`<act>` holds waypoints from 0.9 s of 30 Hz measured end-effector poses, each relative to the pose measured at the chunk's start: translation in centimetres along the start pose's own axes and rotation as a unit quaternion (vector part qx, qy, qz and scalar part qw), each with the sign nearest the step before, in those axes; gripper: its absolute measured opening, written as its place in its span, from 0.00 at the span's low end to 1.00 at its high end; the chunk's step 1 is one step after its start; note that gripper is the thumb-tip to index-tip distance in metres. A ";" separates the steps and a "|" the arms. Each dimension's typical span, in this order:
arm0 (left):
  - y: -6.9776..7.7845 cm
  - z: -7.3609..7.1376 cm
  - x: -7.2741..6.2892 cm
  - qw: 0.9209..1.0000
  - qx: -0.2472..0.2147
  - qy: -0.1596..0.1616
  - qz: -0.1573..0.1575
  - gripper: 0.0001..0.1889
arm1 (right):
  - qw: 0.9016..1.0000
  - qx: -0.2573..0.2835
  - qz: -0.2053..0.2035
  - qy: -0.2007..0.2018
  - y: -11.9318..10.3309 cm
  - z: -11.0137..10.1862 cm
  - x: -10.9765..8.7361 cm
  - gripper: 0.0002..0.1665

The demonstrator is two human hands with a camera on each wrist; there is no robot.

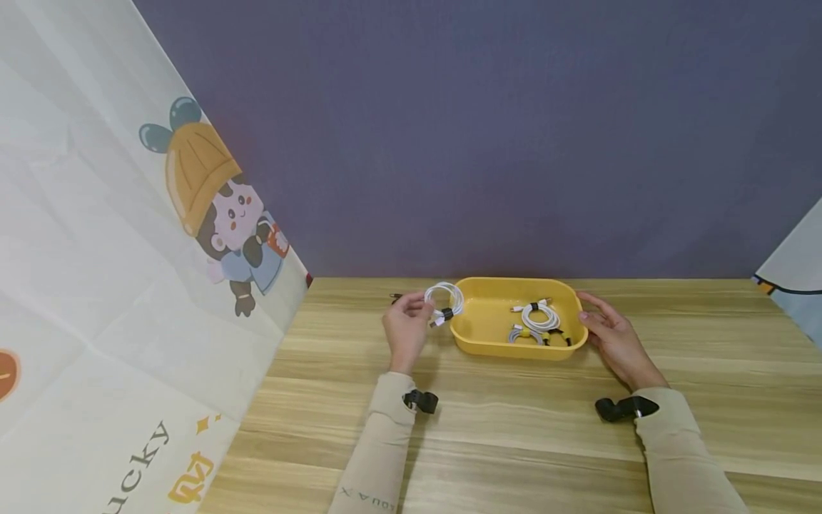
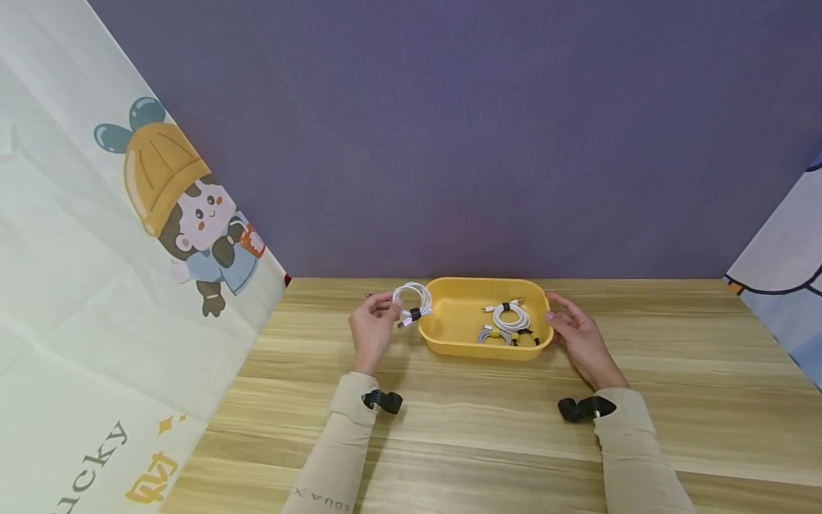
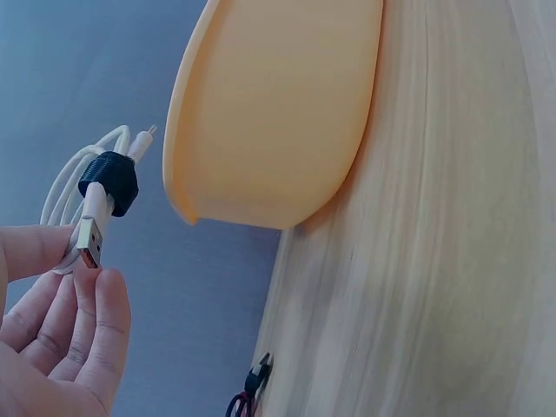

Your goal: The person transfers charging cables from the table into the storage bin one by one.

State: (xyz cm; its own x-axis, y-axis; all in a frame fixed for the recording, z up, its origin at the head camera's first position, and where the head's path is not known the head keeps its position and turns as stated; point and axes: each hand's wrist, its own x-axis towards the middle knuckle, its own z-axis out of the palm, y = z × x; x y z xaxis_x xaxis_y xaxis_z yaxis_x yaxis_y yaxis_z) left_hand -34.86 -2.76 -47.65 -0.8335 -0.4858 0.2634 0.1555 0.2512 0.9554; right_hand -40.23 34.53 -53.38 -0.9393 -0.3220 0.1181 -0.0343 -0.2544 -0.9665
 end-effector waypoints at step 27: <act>0.3 1.7 -1.2 1.000 0.002 -0.024 0.013 0.09 | 1.000 0.001 -0.003 -0.005 0.1 -0.2 0.1 0.35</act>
State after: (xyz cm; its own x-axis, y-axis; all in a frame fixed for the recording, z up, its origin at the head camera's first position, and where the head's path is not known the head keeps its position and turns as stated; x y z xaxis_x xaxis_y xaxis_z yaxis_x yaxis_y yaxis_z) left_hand -34.70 -0.72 -47.95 -0.8540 -0.4373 0.2819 0.1759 0.2672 0.9474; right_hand -40.40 34.65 -53.51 -0.9358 -0.3288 0.1268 -0.0398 -0.2589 -0.9651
